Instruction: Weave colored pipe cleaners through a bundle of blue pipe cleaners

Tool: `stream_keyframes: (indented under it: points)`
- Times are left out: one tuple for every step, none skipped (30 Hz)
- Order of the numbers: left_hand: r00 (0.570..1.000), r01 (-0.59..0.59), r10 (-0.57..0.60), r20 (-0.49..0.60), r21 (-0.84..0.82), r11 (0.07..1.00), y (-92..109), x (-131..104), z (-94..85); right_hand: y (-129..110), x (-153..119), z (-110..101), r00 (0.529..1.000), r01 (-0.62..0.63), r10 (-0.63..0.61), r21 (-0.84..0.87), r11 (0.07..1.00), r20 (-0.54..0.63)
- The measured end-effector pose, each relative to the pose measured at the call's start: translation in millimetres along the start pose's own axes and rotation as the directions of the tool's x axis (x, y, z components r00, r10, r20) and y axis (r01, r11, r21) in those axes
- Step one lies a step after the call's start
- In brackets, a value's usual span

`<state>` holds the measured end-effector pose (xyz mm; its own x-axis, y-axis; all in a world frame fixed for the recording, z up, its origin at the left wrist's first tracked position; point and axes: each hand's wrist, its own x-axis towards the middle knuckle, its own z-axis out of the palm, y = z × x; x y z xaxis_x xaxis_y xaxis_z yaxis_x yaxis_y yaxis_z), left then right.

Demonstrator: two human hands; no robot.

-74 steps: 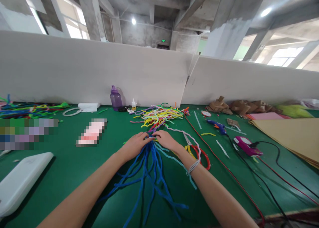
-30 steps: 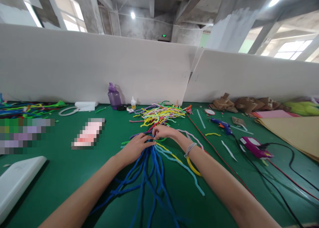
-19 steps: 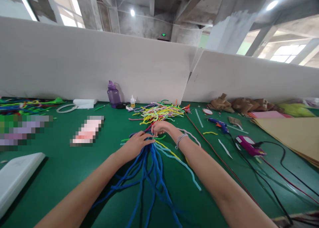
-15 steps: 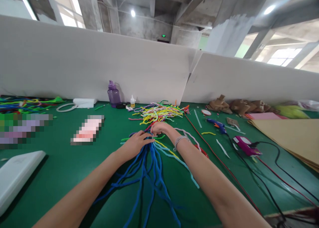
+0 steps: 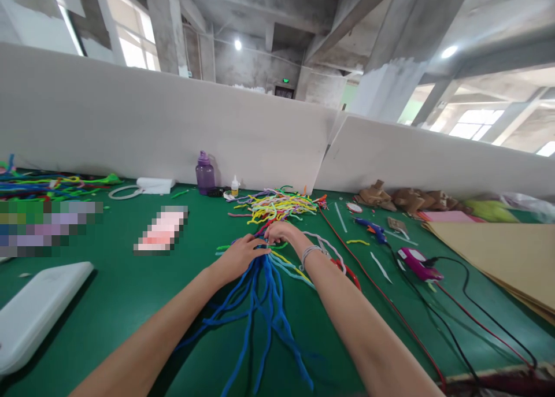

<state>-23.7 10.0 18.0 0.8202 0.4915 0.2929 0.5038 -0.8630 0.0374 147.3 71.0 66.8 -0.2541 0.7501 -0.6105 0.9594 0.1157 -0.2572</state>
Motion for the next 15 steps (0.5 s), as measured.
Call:
stream_keyframes:
  points:
    - [1.000,-0.002,0.002,-0.001,-0.003,1.000,0,0,-0.1,-1,0,-1,1.000,-0.006,0.006,0.004,1.000,0.006]
    - [1.000,-0.003,0.003,-0.002,-0.005,1.000,0,0,-0.2,-1,0,-1,1.000,-0.010,0.009,0.009,1.000,0.009]
    - [1.000,-0.003,0.003,-0.006,-0.005,1.000,-1,-1,-0.3,-1,0,-1,1.000,-0.010,0.010,0.014,1.000,0.008]
    - [1.000,-0.002,0.002,-0.010,-0.004,1.000,-1,-1,-0.4,0,0,-1,1.000,-0.006,0.006,0.021,1.000,0.005]
    - [1.000,-0.001,0.001,-0.016,-0.003,1.000,-1,-1,-0.4,1,0,-1,1.000,0.002,-0.002,0.029,1.000,0.000]
    - [1.000,0.000,0.000,-0.021,-0.002,1.000,-1,-2,-0.4,3,-1,0,1.000,0.014,-0.013,0.037,0.999,-0.005]
    - [1.000,0.001,-0.001,-0.024,0.000,1.000,-1,-2,-0.5,5,-2,1,1.000,0.026,-0.026,0.045,0.999,-0.009]
    - [1.000,0.003,-0.003,-0.025,0.003,1.000,-1,-3,-0.6,7,-2,1,0.999,0.038,-0.037,0.052,0.998,-0.009]
    - [1.000,0.006,-0.006,-0.025,0.007,1.000,-1,-3,-0.6,8,-2,1,0.999,0.046,-0.045,0.057,0.997,-0.005]
    - [1.000,0.009,-0.009,-0.022,0.010,1.000,-1,-3,-0.6,9,-2,1,0.999,0.047,-0.047,0.060,0.997,0.002]
    - [1.000,0.013,-0.013,-0.018,0.014,1.000,-1,-3,-0.6,9,-1,0,0.999,0.042,-0.043,0.061,0.997,0.014]
    - [1.000,0.016,-0.016,-0.014,0.016,1.000,-1,-3,-0.4,9,1,-1,0.999,0.032,-0.033,0.059,0.998,0.026]
    - [1.000,0.018,-0.018,-0.009,0.017,1.000,-1,-3,-0.2,9,3,-3,0.999,0.016,-0.018,0.055,0.998,0.038]
    - [1.000,0.019,-0.019,-0.005,0.016,1.000,-1,-3,0.0,8,6,-5,0.999,-0.003,0.000,0.049,0.999,0.049]
    - [1.000,0.018,-0.018,0.000,0.014,1.000,-2,-3,0.3,7,9,-8,0.998,-0.020,0.018,0.043,0.999,0.053]
